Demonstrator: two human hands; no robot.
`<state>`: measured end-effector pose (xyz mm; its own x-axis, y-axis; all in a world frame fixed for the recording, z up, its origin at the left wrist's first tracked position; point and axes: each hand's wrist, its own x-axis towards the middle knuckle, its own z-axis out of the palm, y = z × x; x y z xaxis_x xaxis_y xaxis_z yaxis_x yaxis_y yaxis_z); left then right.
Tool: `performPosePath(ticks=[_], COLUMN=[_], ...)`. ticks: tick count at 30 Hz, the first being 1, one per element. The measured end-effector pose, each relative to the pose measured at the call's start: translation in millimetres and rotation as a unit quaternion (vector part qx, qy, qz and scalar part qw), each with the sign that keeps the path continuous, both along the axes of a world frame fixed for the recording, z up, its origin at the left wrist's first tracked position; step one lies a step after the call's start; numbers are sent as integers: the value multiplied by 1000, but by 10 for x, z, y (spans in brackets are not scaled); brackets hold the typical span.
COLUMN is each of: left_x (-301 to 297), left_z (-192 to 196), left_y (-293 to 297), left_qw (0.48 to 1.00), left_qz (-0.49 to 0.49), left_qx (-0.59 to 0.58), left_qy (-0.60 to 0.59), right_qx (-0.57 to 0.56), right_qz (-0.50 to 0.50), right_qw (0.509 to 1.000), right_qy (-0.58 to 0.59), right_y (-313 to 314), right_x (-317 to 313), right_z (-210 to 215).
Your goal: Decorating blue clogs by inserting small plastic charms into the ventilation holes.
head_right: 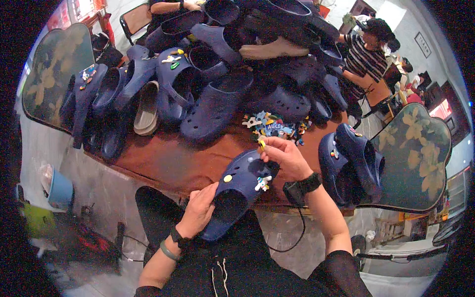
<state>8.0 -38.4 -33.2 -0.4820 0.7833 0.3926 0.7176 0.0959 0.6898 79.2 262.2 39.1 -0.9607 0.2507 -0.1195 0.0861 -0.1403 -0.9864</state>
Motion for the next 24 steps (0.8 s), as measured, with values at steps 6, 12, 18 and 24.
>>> performPosePath(ticks=[6, 12, 18, 24], left_x=[3, 5, 15, 4], left_z=[-47, -83, -84, -71], left_y=[32, -9, -6, 14], left_qw=[1000, 1000, 1000, 999], left_qz=[1, -6, -2, 5], left_qx=[27, 26, 18, 34], left_qy=[-7, -9, -9, -2], right_qx=[57, 384, 571, 717], right_qz=[68, 130, 232, 364], right_qw=[995, 913, 787, 590], right_qy=[-51, -54, 35, 72], right_y=[-150, -379, -330, -464], right_x=[52, -154, -431, -660], right_z=[64, 263, 239, 302])
